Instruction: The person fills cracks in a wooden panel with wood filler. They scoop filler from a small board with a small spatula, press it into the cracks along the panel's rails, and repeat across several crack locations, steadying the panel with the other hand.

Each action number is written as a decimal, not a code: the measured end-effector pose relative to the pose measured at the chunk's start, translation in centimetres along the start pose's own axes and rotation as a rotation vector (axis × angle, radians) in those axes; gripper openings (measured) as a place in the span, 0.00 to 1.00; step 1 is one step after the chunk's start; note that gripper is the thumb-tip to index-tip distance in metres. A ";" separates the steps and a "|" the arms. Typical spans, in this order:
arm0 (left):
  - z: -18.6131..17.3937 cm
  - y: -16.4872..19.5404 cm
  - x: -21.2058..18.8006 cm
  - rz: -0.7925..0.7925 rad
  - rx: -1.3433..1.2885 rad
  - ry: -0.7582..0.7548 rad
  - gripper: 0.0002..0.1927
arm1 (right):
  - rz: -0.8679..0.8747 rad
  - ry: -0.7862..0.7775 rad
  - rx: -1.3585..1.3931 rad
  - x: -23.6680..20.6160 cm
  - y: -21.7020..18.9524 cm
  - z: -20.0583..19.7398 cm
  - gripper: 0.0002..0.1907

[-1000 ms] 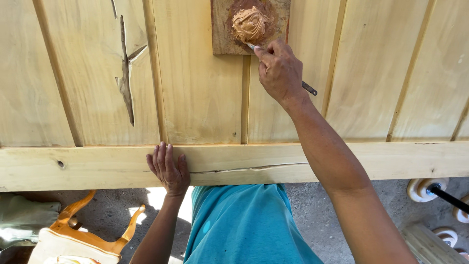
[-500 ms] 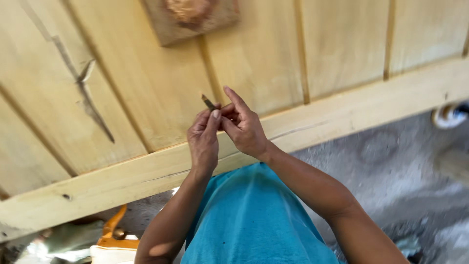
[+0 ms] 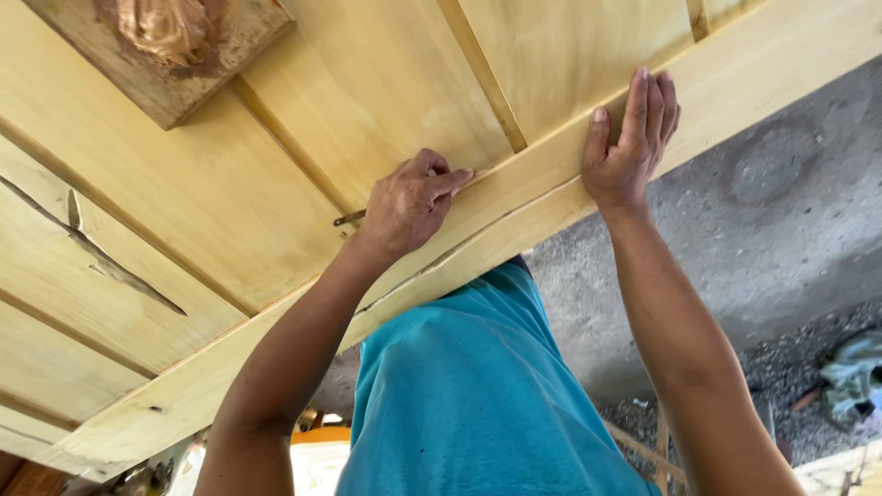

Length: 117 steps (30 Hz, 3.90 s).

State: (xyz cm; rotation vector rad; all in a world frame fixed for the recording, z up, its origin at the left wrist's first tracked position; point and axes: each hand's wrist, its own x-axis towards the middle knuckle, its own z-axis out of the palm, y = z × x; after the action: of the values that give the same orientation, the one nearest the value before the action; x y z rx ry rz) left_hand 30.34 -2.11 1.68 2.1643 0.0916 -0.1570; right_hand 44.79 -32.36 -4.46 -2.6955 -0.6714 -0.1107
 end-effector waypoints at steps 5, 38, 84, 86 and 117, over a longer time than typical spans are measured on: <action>1.1 0.5 0.2 0.013 0.070 -0.018 0.14 | 0.012 -0.022 0.004 -0.2 0.3 -0.2 0.30; 1.5 2.2 1.8 0.000 0.301 -0.264 0.15 | 0.021 -0.004 -0.072 0.5 -0.4 -0.3 0.29; 2.5 2.6 1.6 0.069 0.144 0.051 0.18 | 0.009 0.006 -0.039 0.7 0.1 -0.2 0.27; 2.7 2.4 1.6 0.104 0.218 -0.004 0.20 | 0.009 0.008 -0.032 0.7 0.1 -0.3 0.27; -1.7 -0.3 -15.2 -0.465 -0.218 0.940 0.12 | -0.039 -0.683 0.663 8.1 -13.8 -6.6 0.18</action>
State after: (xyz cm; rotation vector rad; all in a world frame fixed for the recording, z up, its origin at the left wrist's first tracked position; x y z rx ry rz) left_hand 15.38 -0.60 4.59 1.7956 1.0890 0.5921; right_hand 45.58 -19.87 7.47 -2.0339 -0.7661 0.8950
